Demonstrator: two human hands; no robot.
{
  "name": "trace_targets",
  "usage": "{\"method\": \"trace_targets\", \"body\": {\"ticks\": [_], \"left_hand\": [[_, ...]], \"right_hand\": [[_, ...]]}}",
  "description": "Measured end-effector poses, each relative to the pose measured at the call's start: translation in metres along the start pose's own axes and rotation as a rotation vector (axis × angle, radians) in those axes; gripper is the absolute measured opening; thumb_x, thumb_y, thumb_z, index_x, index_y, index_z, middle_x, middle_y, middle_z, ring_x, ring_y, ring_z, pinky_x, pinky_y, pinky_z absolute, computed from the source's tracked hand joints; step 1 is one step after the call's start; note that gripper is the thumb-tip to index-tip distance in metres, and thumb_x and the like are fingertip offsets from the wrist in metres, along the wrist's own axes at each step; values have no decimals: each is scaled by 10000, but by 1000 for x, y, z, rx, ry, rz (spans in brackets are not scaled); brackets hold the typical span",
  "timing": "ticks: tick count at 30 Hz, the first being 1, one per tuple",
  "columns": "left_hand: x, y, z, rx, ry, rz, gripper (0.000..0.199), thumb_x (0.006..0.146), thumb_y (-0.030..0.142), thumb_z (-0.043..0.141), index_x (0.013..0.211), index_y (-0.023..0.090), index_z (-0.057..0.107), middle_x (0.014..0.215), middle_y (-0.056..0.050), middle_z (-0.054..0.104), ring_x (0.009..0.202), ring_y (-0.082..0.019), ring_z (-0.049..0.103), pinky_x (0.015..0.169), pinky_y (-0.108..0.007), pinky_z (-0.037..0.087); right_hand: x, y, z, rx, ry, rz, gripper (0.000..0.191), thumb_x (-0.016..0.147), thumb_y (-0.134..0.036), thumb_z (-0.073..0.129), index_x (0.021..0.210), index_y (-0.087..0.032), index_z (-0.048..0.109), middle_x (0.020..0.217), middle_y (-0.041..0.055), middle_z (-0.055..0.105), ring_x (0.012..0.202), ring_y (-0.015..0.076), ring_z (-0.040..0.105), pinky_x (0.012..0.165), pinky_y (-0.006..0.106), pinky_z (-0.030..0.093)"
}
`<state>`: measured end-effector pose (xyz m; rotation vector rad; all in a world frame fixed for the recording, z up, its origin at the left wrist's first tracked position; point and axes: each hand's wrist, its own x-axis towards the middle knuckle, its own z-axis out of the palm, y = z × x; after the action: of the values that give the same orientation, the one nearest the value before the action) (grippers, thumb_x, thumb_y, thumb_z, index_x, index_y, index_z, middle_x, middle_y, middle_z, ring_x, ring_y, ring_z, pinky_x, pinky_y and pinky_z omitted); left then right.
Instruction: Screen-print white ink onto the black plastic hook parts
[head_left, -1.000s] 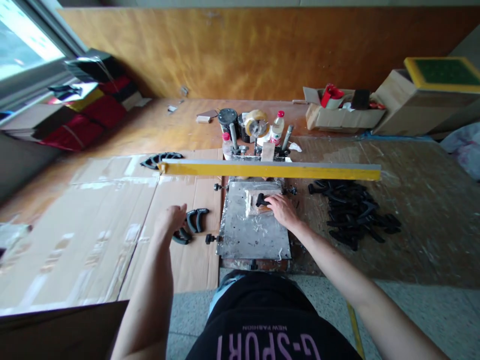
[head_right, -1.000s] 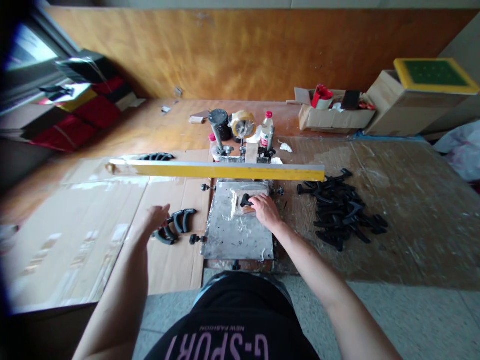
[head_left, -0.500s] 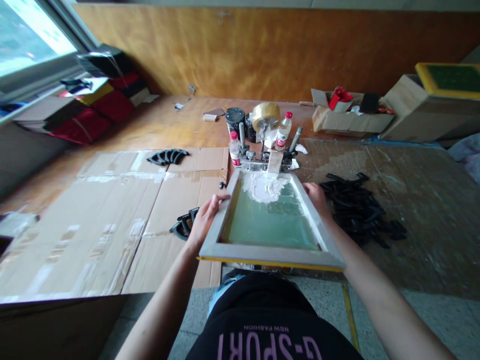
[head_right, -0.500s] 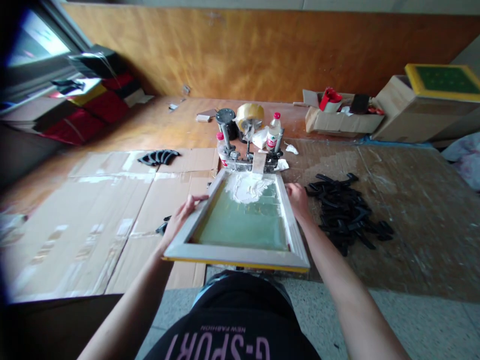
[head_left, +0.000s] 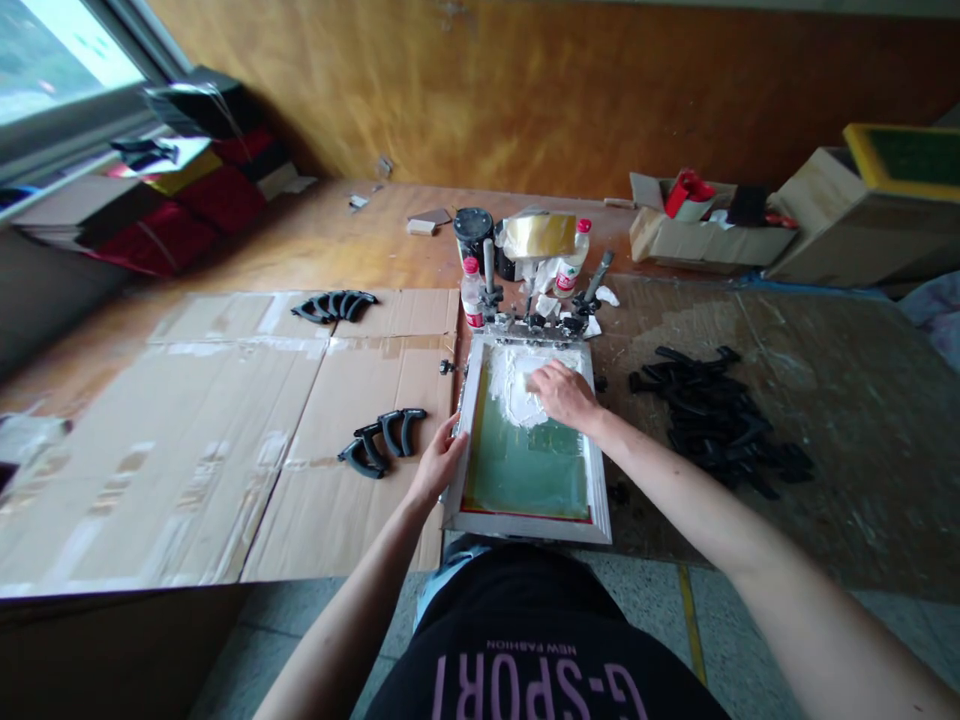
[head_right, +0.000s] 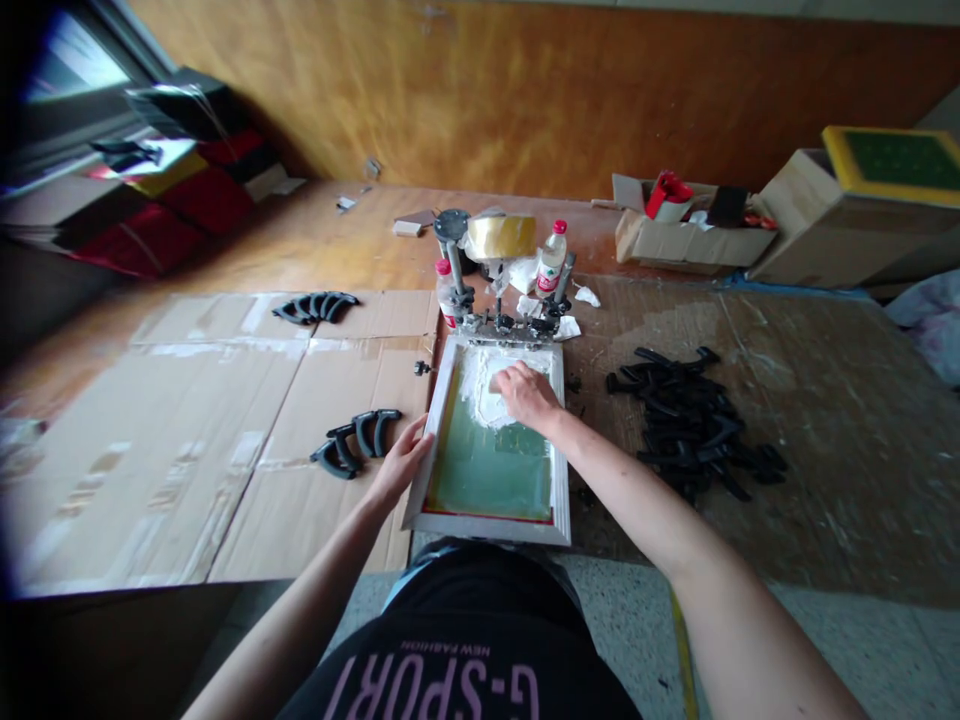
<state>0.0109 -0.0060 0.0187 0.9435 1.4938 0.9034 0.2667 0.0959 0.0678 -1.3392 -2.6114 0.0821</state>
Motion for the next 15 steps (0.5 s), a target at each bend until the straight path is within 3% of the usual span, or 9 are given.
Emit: {"method": "trace_targets", "body": {"ticks": [3,5,10,15], "left_hand": [[-1,-1,1,-6,-10,-2,710,788,529,645,1383,173,490,951,-63,707,841,-197,657,704,-258,492],[-2,0,2,-15,-8,-5,710,779,532,650,1370,167,501,919,-60,708,796,-191,656,665,-252,485],[-7,12,3,-60,26,-18,730,723,522,697,1341,173,524,824,-52,711,691,-194,653,584,-258,486],[-10,17,4,-85,20,-12,723,725,508,704,1344,180,522,811,-52,708,698,-194,654,592,-257,494]], "right_hand": [[-20,-7,-12,56,-58,-264,189,815,-56,472,861,-162,621,860,98,622,904,239,519,751,331,415],[-22,-6,-19,119,-86,-346,167,813,-66,498,833,-174,624,839,74,622,873,220,524,756,320,413],[-19,-7,-9,121,69,-183,162,869,-113,500,844,-167,650,867,88,624,923,234,519,809,346,425],[-37,-13,5,126,105,-254,213,894,-107,470,952,-147,672,940,107,641,959,239,529,861,359,446]]}}
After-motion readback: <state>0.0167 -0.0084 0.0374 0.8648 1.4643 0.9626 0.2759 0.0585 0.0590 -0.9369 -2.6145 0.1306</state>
